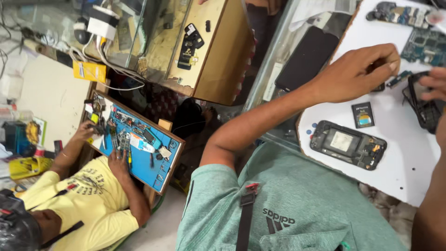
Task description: The person disassembles a mobile phone, removes the back cover and battery, and uses a screwdriver to detach the motherboard and screen assembly. The person then inspects the motherboard and places components on the workbench.
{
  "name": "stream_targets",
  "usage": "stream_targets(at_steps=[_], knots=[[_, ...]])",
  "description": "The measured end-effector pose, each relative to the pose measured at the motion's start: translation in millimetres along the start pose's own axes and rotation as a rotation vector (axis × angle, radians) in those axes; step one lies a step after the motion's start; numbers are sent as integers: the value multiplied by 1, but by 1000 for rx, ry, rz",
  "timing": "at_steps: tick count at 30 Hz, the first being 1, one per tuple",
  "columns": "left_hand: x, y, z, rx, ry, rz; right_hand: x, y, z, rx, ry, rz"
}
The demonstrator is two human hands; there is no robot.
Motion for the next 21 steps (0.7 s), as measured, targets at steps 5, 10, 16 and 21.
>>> stream_targets(at_steps=[5,10,16,21], knots=[[1,16,-14,192,366,-53,21,15,-15,187,-304,75],[27,15,-17,165,449,-24,68,40,-15,149,-231,230],[31,22,-20,189,519,-35,44,18,-41,353,-16,240],[12,24,-20,189,454,-98,36,18,-90,500,305,100]])
Point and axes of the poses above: each hand's wrist, its own y-axis away from the middle knuckle, its own x-axis out of the back of the hand, z = x × y, the point moved 10 cm from there along -y, towards the middle knuckle, and after that the axes turned 10 degrees about x, right-handed, at the moved point
